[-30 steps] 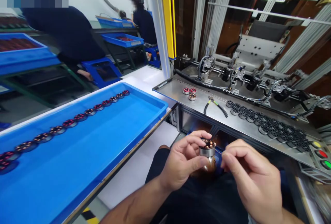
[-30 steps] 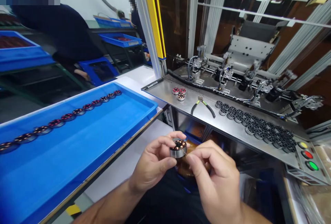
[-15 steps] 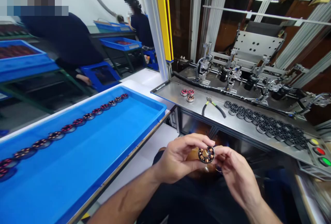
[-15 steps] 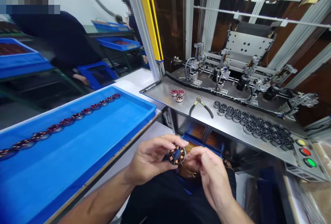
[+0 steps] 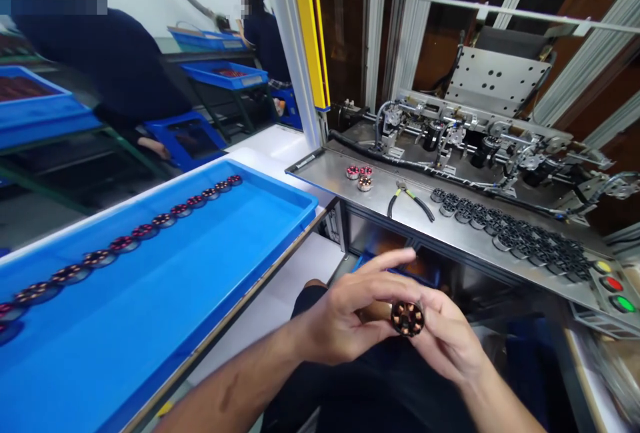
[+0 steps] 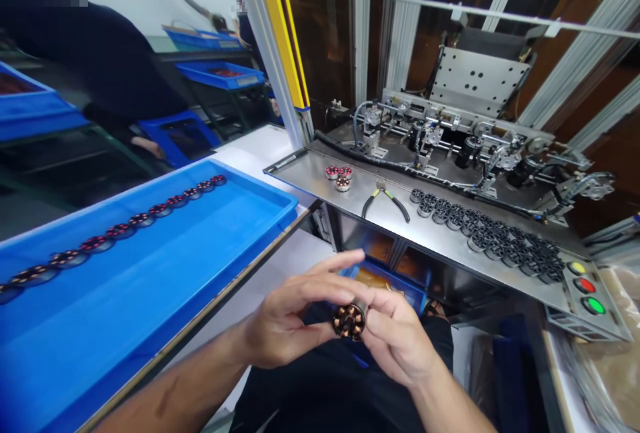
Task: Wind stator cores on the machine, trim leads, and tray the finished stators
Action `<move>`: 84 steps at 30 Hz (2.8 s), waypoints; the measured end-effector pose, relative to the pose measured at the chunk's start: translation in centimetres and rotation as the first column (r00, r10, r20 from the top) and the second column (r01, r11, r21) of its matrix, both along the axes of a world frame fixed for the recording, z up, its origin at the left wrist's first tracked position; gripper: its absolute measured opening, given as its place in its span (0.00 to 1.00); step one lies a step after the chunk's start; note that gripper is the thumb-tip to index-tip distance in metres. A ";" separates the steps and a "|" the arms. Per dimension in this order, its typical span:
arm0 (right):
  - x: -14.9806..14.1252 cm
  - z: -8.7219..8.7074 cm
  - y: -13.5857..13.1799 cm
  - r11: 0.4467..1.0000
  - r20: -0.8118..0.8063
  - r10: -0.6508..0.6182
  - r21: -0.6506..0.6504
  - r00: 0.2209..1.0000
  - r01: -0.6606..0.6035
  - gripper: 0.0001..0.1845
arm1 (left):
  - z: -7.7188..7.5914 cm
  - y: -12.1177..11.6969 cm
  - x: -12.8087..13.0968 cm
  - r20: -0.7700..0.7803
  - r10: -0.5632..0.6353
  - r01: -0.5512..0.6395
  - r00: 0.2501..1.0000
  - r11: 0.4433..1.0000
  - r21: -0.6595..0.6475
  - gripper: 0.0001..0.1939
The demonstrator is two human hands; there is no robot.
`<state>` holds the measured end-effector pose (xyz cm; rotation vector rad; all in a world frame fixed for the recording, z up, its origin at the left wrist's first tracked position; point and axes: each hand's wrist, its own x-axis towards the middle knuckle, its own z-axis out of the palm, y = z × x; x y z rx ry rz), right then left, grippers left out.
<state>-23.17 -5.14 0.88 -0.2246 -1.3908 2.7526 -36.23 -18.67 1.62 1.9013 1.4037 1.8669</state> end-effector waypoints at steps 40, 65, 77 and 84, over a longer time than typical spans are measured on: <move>1.8 7.9 1.7 0.145 -0.434 0.003 0.892 0.901 0.429 0.07 | 0.2 0.2 3.2 0.709 -0.020 0.176 0.705 0.973 -0.148 0.21; -2.3 7.4 8.5 0.019 -0.001 0.041 1.000 0.999 0.000 0.06 | 1.5 -2.7 2.1 0.118 0.288 -0.249 0.950 0.932 -0.265 0.19; -16.5 0.6 5.7 -0.199 0.015 -0.666 0.960 0.746 -0.197 0.38 | -2.0 -3.2 0.5 0.664 0.426 -0.274 0.614 0.904 -0.328 0.15; -14.9 0.8 9.2 -0.184 0.027 -0.525 0.972 0.851 -0.144 0.24 | -1.5 -3.9 1.1 0.708 0.395 -0.270 0.586 0.919 -0.289 0.12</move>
